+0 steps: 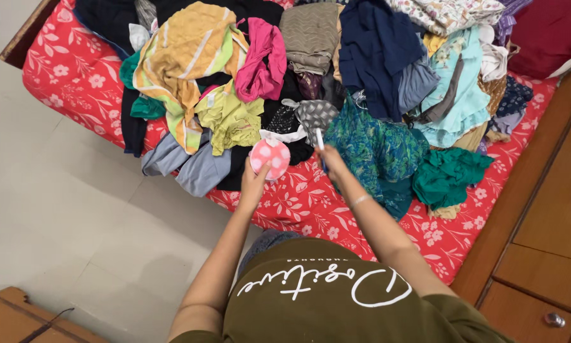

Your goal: The person unloads clothes, pouches, and paper bags from a wardrobe onto a bed, sorts through the items, and wraps clothes inside a fabric bundle.

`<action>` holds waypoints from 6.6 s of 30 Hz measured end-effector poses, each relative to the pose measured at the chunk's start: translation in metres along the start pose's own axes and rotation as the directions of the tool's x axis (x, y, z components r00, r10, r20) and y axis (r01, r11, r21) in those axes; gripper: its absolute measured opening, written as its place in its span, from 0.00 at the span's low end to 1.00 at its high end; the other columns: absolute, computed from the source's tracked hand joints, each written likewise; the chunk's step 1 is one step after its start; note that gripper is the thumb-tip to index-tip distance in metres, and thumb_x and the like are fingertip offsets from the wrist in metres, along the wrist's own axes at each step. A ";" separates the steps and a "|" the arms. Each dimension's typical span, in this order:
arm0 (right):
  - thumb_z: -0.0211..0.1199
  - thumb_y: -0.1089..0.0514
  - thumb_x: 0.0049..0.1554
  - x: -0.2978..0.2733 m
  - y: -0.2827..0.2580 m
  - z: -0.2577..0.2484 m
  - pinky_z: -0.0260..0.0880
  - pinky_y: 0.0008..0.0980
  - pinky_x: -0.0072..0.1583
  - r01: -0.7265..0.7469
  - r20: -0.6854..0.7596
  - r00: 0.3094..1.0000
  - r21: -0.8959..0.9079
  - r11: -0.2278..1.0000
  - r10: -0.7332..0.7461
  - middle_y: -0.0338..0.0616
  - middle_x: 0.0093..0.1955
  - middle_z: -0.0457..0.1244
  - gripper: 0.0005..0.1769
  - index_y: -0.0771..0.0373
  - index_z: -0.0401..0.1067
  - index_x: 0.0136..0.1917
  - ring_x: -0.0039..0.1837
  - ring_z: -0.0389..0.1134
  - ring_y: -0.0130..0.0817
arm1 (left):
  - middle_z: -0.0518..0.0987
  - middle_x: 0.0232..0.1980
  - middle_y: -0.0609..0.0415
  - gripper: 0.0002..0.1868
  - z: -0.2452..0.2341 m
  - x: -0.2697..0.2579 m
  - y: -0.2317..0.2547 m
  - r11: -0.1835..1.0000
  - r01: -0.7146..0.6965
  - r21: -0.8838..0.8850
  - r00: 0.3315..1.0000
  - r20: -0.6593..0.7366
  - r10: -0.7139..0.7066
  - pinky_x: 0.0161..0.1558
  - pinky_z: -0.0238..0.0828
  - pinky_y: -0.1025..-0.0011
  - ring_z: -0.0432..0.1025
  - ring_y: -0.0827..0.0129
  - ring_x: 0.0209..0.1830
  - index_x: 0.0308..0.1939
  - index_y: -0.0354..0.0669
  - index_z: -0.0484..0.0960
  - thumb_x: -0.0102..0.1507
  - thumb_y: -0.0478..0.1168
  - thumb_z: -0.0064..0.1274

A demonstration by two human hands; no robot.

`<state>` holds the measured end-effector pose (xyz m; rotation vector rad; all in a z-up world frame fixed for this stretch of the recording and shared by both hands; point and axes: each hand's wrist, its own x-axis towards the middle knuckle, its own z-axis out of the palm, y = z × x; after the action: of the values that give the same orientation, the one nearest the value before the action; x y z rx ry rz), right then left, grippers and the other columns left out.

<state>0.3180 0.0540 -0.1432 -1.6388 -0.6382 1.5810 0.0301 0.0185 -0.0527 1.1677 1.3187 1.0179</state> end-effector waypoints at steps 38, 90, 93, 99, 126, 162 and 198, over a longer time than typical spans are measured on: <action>0.55 0.67 0.62 0.035 0.021 -0.022 0.76 0.36 0.56 -0.047 0.115 0.993 0.330 0.943 0.009 0.53 0.53 0.69 0.16 0.71 0.62 0.64 0.51 0.74 0.38 | 0.72 0.65 0.55 0.30 0.061 -0.007 -0.137 0.804 0.552 -0.220 0.825 0.004 -0.565 0.56 0.64 0.60 0.65 0.64 0.64 0.66 0.46 0.69 0.64 0.55 0.53; 0.54 0.68 0.62 -0.548 0.190 -0.635 0.54 0.34 0.64 0.905 -0.990 -0.135 -0.112 0.411 0.028 0.51 0.80 0.49 0.43 0.54 0.40 0.85 0.67 0.52 0.35 | 0.67 0.74 0.53 0.23 0.399 -0.288 -0.073 0.864 0.400 0.307 0.350 0.820 -0.453 0.67 0.61 0.49 0.54 0.61 0.79 0.64 0.46 0.74 0.69 0.52 0.45; 0.52 0.64 0.66 -0.556 0.210 -0.594 0.40 0.37 0.77 0.944 -0.998 -0.050 -0.060 0.324 -0.040 0.49 0.87 0.36 0.40 0.54 0.38 0.85 0.85 0.39 0.36 | 0.68 0.74 0.55 0.22 0.411 -0.289 -0.065 0.859 0.399 0.320 0.343 0.817 -0.464 0.67 0.61 0.51 0.55 0.63 0.78 0.64 0.48 0.75 0.69 0.51 0.43; 0.49 0.63 0.67 -0.597 0.228 -0.447 0.38 0.41 0.82 0.951 -0.988 0.045 -0.002 0.310 -0.145 0.49 0.88 0.38 0.34 0.62 0.44 0.83 0.87 0.37 0.41 | 0.72 0.70 0.57 0.19 0.451 -0.297 -0.058 0.861 0.360 0.359 0.242 0.856 -0.457 0.66 0.63 0.49 0.59 0.63 0.75 0.60 0.46 0.76 0.69 0.49 0.45; 0.52 0.56 0.68 -0.756 0.322 -0.028 0.72 0.29 0.54 0.699 -0.453 -0.687 -0.197 0.688 0.568 0.46 0.53 0.69 0.14 0.64 0.67 0.63 0.49 0.71 0.29 | 0.72 0.71 0.54 0.22 0.474 -0.547 -0.030 0.826 -0.454 0.334 -0.761 0.336 -0.554 0.66 0.64 0.60 0.67 0.60 0.72 0.63 0.43 0.75 0.70 0.50 0.43; 0.51 0.59 0.68 -0.850 0.449 0.153 0.73 0.29 0.54 0.635 0.497 -0.579 -0.223 0.740 0.647 0.45 0.52 0.69 0.11 0.65 0.68 0.60 0.49 0.71 0.29 | 0.72 0.71 0.58 0.19 0.243 -1.041 -0.104 0.839 -0.510 -0.190 -0.591 -0.632 -0.502 0.62 0.63 0.69 0.69 0.71 0.66 0.59 0.47 0.78 0.70 0.52 0.47; 0.62 0.59 0.64 -1.071 0.486 0.472 0.63 0.48 0.71 0.427 0.423 -0.899 0.791 0.438 0.112 0.55 0.64 0.65 0.12 0.65 0.73 0.60 0.71 0.62 0.53 | 0.83 0.52 0.52 0.11 -0.078 -1.128 -0.016 0.965 0.090 -0.246 -0.639 -0.758 -0.134 0.51 0.75 0.68 0.78 0.65 0.47 0.55 0.45 0.80 0.71 0.42 0.49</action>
<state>-0.3349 -0.9937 0.1422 1.4551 -2.3562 1.2100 -0.0821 -1.0929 0.1232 -0.9201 2.7830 2.0229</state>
